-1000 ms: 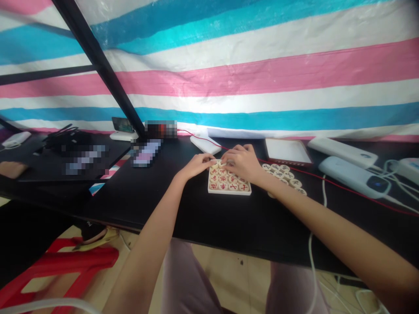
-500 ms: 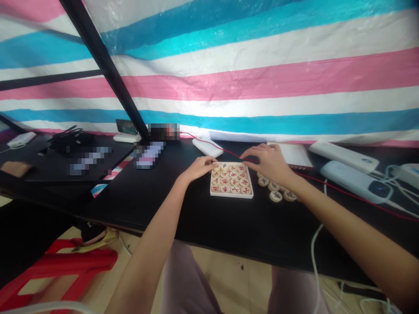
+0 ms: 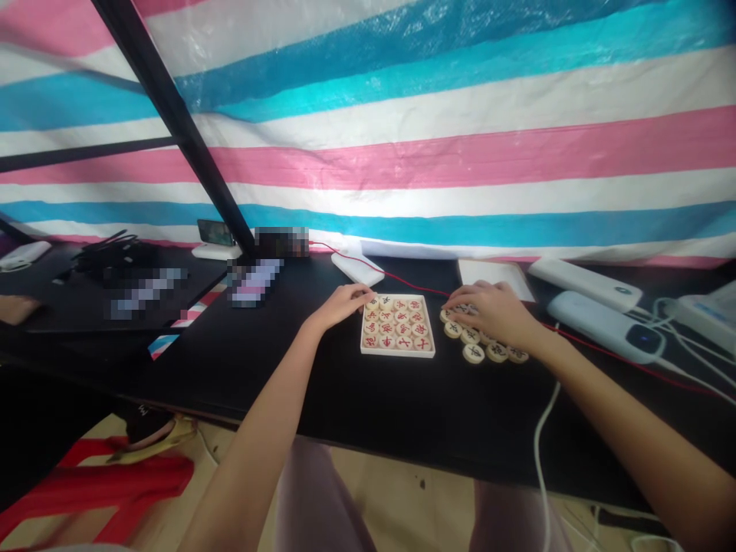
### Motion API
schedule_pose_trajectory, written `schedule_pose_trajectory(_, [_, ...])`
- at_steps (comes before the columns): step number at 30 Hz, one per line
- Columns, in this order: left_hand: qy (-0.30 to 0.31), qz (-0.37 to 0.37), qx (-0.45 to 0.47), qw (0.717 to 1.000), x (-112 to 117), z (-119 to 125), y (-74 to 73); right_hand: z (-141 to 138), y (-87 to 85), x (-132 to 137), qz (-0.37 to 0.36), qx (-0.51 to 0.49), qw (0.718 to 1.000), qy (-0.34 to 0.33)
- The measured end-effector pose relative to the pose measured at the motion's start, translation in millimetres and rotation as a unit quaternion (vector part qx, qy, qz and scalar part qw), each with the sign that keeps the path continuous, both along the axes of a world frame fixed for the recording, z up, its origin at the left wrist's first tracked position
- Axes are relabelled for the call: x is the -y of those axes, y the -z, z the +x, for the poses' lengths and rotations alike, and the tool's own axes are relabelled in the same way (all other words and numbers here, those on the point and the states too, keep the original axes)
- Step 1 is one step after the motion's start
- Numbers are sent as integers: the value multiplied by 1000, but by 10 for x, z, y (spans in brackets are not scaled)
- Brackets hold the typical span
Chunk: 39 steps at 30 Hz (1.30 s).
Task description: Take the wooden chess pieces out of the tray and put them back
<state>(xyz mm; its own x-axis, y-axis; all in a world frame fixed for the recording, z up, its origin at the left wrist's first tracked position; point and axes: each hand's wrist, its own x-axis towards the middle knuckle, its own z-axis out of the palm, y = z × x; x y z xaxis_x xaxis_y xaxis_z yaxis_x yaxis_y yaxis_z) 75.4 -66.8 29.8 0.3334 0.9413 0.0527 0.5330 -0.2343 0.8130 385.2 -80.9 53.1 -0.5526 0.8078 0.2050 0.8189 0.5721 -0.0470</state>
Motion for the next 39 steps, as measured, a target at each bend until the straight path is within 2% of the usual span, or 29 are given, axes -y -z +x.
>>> schedule_pose_trajectory(10, [-8, -6, -5, 1000, 36, 6, -34, 37, -13, -34, -33, 21, 997, -63])
schedule_pose_trajectory(15, [-2, -5, -5, 1000, 48, 6, -52, -14, -18, -74, -10, 19, 998, -55])
schedule_pose_trajectory(19, [3, -5, -9, 1000, 46, 2, -56, -61, -100, -88, 12, -35, 999, -40])
schedule_pose_trajectory(24, [-2, -3, -9, 1000, 43, 0, -47, -313, -176, -89, 23, -94, 994, -57])
schedule_pose_trajectory(29, [-1, -8, -11, 1000, 40, 0, -42, -632, -91, -92, 52, -126, 989, -57])
schedule_pose_trajectory(39, [2, -5, -17, 1000, 34, 1, -44, -761, -9, -16, 111, -53, 991, -58])
